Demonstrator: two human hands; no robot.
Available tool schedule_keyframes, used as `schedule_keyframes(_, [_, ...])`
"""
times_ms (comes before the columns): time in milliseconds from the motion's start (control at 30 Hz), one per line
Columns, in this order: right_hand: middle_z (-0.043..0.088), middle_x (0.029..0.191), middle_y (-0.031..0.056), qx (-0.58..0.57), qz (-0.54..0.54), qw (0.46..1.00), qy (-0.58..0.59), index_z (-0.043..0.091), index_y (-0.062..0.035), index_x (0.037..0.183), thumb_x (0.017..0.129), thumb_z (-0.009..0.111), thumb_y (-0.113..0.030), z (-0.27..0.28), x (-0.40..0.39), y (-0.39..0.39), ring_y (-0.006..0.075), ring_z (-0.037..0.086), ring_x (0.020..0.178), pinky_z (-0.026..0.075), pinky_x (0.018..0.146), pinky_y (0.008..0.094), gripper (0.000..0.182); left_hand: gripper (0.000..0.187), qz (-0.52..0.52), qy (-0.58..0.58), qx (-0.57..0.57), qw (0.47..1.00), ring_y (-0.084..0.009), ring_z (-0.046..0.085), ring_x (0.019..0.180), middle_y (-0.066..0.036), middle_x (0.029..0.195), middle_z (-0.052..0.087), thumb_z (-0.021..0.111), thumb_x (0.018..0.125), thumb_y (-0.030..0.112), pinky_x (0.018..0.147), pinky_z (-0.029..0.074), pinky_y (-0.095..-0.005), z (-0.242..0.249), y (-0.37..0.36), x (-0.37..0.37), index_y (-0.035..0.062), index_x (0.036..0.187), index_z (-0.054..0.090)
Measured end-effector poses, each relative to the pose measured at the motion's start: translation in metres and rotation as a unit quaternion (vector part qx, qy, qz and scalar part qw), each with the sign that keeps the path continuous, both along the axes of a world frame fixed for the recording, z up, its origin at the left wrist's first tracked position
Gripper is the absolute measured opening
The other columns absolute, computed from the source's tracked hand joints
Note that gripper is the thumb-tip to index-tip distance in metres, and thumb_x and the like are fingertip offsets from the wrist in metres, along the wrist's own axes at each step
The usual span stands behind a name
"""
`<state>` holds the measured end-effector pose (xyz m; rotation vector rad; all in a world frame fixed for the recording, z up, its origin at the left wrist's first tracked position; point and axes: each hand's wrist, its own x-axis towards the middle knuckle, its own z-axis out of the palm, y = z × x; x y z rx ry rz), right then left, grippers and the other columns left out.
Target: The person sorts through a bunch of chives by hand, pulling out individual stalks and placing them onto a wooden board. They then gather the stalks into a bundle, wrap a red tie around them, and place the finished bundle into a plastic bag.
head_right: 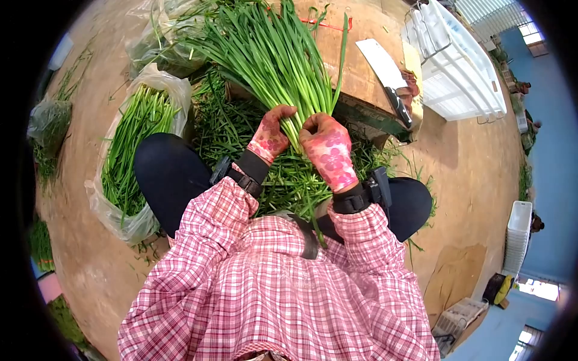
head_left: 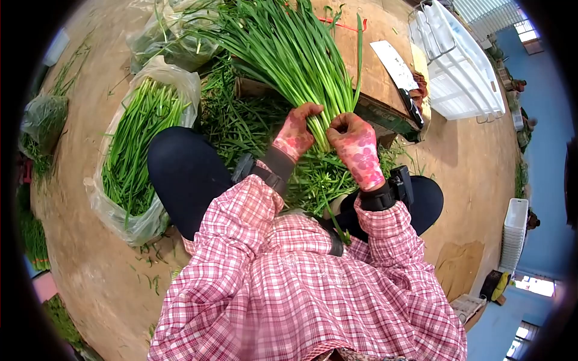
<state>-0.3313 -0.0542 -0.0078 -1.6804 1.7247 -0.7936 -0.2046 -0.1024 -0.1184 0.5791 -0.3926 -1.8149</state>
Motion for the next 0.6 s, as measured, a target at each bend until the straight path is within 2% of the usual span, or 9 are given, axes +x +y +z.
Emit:
schedule_keyframes(33, [0.066,0.077,0.0085,0.028,-0.006,0.998,-0.048,0.065,-0.0025,0.085,0.075,0.069,-0.011,0.0,-0.003,-0.002,0.0183,0.064,0.068,0.05,0.063,0.031,0.014,0.012,-0.018,0.047,0.024,0.998,-0.0204,0.062,0.086,-0.006,0.092,0.062,0.06,0.085,0.013,0.083,0.051,-0.0356,0.006,0.0,0.002,0.0039,0.092,0.062])
schedule_keyframes(67, [0.065,0.076,0.0081,0.007,0.012,0.997,-0.075,0.064,-0.0001,0.088,0.076,0.068,-0.009,0.0,-0.006,-0.002,0.0138,0.061,0.067,0.048,0.06,0.0286,0.015,0.011,-0.035,0.093,0.049,0.994,-0.0206,0.062,0.085,-0.006,0.091,0.061,0.06,0.085,0.013,0.083,0.051,-0.036,0.011,0.001,0.003,0.004,0.091,0.061])
schedule_keyframes(167, [0.063,0.082,0.0039,0.011,0.0,0.997,-0.076,0.061,0.0027,0.091,0.079,0.069,-0.005,0.005,-0.004,-0.004,0.0092,0.056,0.072,0.046,0.064,0.0244,0.016,0.009,-0.027,0.104,0.06,0.992,-0.0216,0.062,0.085,-0.006,0.091,0.061,0.06,0.084,0.012,0.083,0.052,-0.0368,0.016,0.002,0.002,0.0043,0.088,0.06])
schedule_keyframes(333, [0.06,0.082,-0.0007,0.019,-0.047,0.962,-0.269,0.06,-0.0021,0.091,0.079,0.065,0.003,0.001,-0.001,-0.006,0.0074,0.054,0.07,0.043,0.065,0.0202,0.014,0.016,-0.03,0.115,0.088,0.989,-0.0256,0.062,0.088,-0.011,0.096,0.061,0.056,0.085,0.012,0.083,0.053,-0.0412,0.008,-0.003,0.001,0.0003,0.095,0.058])
schedule_keyframes(433, [0.062,0.081,-0.0003,0.071,0.01,0.929,-0.364,0.062,-0.0023,0.09,0.078,0.067,-0.001,0.023,-0.01,0.01,0.0088,0.057,0.072,0.046,0.066,0.0225,0.013,0.022,-0.003,0.103,0.091,0.99,-0.0268,0.063,0.092,-0.013,0.098,0.062,0.056,0.084,0.012,0.087,0.052,-0.0417,0.007,-0.005,-0.003,-0.0026,0.1,0.058])
schedule_keyframes(467, [0.061,0.081,0.0,0.102,0.063,0.938,-0.326,0.061,-0.0031,0.09,0.077,0.067,0.0,0.042,-0.012,0.022,0.0092,0.057,0.073,0.047,0.068,0.0226,0.014,0.01,0.007,0.125,0.096,0.987,-0.0218,0.061,0.08,-0.007,0.085,0.059,0.055,0.084,0.012,0.08,0.055,-0.0394,0.009,-0.005,-0.005,0.0016,0.085,0.056])
schedule_keyframes(500, [0.062,0.081,0.0017,0.135,0.171,0.919,-0.329,0.062,-0.0014,0.088,0.077,0.067,0.0,0.054,-0.018,0.031,0.0107,0.059,0.075,0.048,0.069,0.024,0.013,0.011,-0.013,0.153,0.094,0.984,-0.0223,0.062,0.081,-0.007,0.085,0.059,0.055,0.084,0.012,0.08,0.056,-0.0398,0.013,-0.004,-0.003,0.0016,0.084,0.056])
schedule_keyframes(567, [0.063,0.083,0.0036,0.242,0.427,0.808,-0.326,0.064,0.0001,0.089,0.078,0.068,-0.001,0.068,-0.042,0.037,0.0125,0.06,0.078,0.05,0.071,0.0257,0.012,0.011,-0.054,0.209,0.09,0.972,-0.0234,0.063,0.082,-0.008,0.085,0.06,0.055,0.084,0.013,0.08,0.056,-0.0406,0.018,-0.002,0.0,0.0014,0.084,0.055])
schedule_keyframes(600, [0.065,0.086,0.0057,0.233,0.456,0.823,-0.247,0.065,0.001,0.091,0.079,0.07,-0.004,0.079,-0.047,0.035,0.0146,0.061,0.082,0.05,0.074,0.0279,0.013,0.014,-0.063,0.209,0.093,0.971,-0.026,0.065,0.084,-0.01,0.086,0.061,0.056,0.083,0.015,0.079,0.057,-0.0421,0.018,-0.005,-0.002,0.0006,0.086,0.055])
